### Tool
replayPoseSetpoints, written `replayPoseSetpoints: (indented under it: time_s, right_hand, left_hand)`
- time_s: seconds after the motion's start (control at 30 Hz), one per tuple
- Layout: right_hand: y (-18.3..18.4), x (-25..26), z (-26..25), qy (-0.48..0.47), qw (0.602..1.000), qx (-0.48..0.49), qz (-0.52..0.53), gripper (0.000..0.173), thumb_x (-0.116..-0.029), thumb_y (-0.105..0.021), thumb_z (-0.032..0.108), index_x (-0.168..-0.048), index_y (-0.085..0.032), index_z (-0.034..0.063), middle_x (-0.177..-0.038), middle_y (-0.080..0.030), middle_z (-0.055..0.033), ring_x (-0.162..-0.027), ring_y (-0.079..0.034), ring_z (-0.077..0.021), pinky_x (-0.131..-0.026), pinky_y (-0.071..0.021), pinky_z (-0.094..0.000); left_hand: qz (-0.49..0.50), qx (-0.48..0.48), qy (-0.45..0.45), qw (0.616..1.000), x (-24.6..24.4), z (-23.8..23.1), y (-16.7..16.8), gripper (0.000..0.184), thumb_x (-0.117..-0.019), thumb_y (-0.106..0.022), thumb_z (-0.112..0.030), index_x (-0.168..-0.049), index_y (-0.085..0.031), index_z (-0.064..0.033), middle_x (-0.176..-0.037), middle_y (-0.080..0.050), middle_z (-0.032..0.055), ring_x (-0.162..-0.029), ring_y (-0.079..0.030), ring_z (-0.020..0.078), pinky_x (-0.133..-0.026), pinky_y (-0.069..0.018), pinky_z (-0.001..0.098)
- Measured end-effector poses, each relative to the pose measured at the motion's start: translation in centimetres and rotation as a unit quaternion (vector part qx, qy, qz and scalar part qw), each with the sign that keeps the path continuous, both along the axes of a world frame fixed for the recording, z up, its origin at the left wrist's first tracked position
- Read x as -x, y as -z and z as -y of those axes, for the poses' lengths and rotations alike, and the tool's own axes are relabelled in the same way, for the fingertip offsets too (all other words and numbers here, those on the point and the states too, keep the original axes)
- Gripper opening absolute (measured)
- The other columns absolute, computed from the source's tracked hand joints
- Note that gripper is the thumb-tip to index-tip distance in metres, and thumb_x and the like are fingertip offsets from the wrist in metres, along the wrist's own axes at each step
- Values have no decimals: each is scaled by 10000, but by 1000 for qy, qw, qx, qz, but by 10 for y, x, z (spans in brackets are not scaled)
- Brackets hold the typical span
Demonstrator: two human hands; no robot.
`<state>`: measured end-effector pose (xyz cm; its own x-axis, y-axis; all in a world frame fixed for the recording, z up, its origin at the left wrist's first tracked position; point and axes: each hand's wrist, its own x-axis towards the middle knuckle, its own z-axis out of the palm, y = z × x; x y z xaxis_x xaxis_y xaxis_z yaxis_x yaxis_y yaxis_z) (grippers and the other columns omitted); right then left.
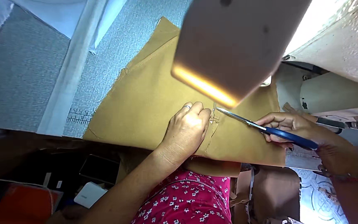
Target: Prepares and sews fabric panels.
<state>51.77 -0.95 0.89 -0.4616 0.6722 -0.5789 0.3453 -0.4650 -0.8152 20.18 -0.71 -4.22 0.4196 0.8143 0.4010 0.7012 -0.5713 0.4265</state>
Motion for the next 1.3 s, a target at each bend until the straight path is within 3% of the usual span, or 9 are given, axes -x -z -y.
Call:
replayPoseSetpoints:
  time_s: [0.03, 0.13, 0.17, 0.5, 1.07, 1.3]
  right_hand:
    - [0, -1, -2, -3, 1000, -2, -5, 314, -815, -774, 244, -1119, -727, 181, -706, -679, 54, -511, -586, 7, -455, -472, -117]
    - [0, 0, -5, -8, 1000, -12, -17, 334, -823, -753, 201, -1155, -737, 165, -715, -685, 43, -517, -595, 3, -452, -479, -120]
    - [-1, 1, -6, -8, 1000, -13, -18, 340, -824, -750, 179, -1163, -737, 157, -717, -687, 41, -520, -599, 1, -453, -483, -120]
    - [-6, 8, -13, -13, 1000, -21, -3, 343, -813, -713, 64, -1148, -736, 134, -715, -695, 40, -499, -584, 10, -434, -468, -113]
    - [0, 5, -18, -35, 997, -55, -32, 322, -822, -748, 79, -1134, -755, 162, -723, -712, 53, -529, -607, 13, -473, -494, -113]
    - [-2, 8, -15, -34, 996, -82, -17, 364, -799, -713, 30, -1153, -745, 113, -738, -722, 50, -536, -613, 14, -481, -498, -109]
  left_hand:
    - [6, -7, -7, 1000, 0, -1, 2, 172, -938, -620, -110, -936, -772, -29, -804, -627, 119, -776, -628, 298, -648, -512, 381]
    - [23, -13, -10, 1000, 2, 0, 9, 206, -945, -610, -152, -956, -795, -61, -1109, -748, 151, -1102, -683, 364, -887, -543, 472]
    - [28, -17, -7, 999, 3, 1, 12, 213, -946, -604, -151, -948, -795, -59, -1142, -757, 141, -1148, -684, 368, -920, -543, 483]
    - [14, -47, -18, 999, 3, 6, 19, 214, -951, -609, -142, -945, -804, -57, -1141, -771, 102, -1178, -688, 336, -970, -535, 448]
    - [20, -53, -20, 998, 4, 9, 22, 199, -959, -618, -136, -971, -801, -59, -1159, -766, 101, -1214, -668, 339, -988, -522, 454]
    - [30, -46, -14, 998, 4, 8, 20, 194, -956, -627, -141, -972, -801, -56, -1167, -764, 100, -1219, -663, 339, -1011, -506, 465]
